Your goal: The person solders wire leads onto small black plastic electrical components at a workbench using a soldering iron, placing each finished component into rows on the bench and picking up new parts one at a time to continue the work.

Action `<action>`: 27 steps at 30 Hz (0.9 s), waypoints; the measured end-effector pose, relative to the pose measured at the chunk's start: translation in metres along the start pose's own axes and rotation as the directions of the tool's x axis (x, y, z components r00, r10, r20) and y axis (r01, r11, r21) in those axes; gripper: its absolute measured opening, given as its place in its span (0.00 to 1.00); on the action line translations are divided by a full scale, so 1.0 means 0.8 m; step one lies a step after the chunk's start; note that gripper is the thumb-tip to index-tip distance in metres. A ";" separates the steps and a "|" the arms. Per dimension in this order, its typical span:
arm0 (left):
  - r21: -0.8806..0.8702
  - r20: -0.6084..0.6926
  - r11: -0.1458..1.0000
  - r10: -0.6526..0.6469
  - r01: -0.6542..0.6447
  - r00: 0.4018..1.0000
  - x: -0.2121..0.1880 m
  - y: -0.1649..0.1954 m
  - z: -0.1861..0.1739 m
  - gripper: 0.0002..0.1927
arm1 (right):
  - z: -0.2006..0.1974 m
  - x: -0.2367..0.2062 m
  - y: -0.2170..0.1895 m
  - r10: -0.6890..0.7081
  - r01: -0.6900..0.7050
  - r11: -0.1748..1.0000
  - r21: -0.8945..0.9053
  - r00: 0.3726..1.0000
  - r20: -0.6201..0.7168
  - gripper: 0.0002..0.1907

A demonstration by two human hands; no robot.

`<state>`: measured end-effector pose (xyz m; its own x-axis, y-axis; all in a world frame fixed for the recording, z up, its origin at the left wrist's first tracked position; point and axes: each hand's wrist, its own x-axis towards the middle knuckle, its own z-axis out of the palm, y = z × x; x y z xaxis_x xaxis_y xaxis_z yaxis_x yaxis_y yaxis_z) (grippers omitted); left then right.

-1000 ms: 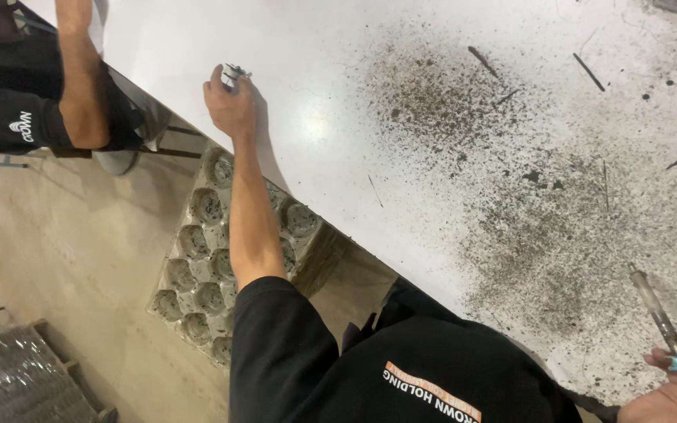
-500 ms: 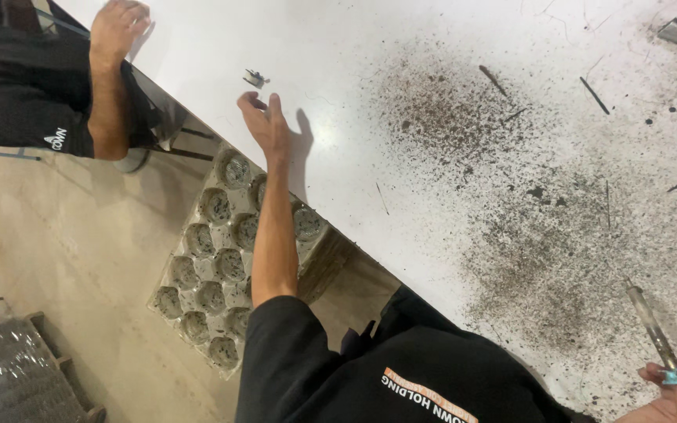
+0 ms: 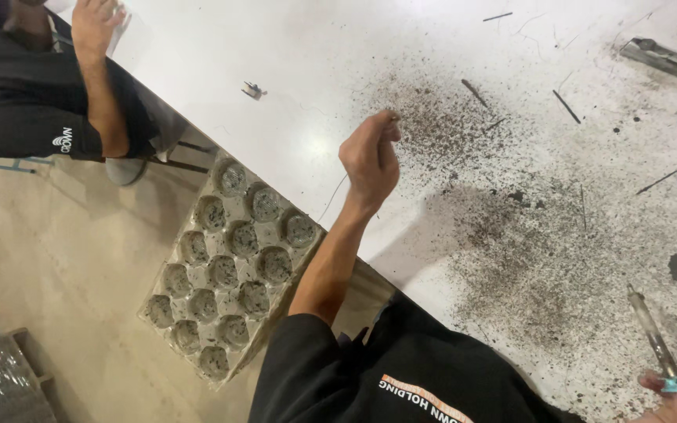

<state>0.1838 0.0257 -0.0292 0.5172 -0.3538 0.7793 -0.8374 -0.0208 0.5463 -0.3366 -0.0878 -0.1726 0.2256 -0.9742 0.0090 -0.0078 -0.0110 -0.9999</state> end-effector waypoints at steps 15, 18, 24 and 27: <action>-0.041 0.153 0.949 0.315 -0.313 0.937 0.106 0.017 0.122 0.13 | -0.013 0.001 0.017 -0.006 0.010 0.999 0.045 0.997 -0.074 0.15; 0.176 0.230 0.971 0.121 -0.163 0.966 0.018 -0.013 0.097 0.14 | -0.013 0.004 0.017 -0.008 0.011 0.999 0.036 0.997 -0.079 0.16; 0.469 0.239 0.881 -0.193 0.061 0.952 -0.039 -0.093 0.030 0.18 | -0.007 0.016 0.019 -0.001 0.004 0.999 0.043 0.998 -0.062 0.16; 0.627 0.181 0.762 -0.346 0.163 0.920 -0.038 -0.113 -0.007 0.18 | -0.005 0.023 0.020 0.005 -0.002 0.999 0.047 0.998 -0.056 0.16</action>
<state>0.2449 0.0441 -0.1009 0.7339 -0.4881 0.4724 -0.6647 -0.6594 0.3512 -0.3364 -0.1065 -0.1884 0.1708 -0.9853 0.0049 0.0375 0.0015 -0.9993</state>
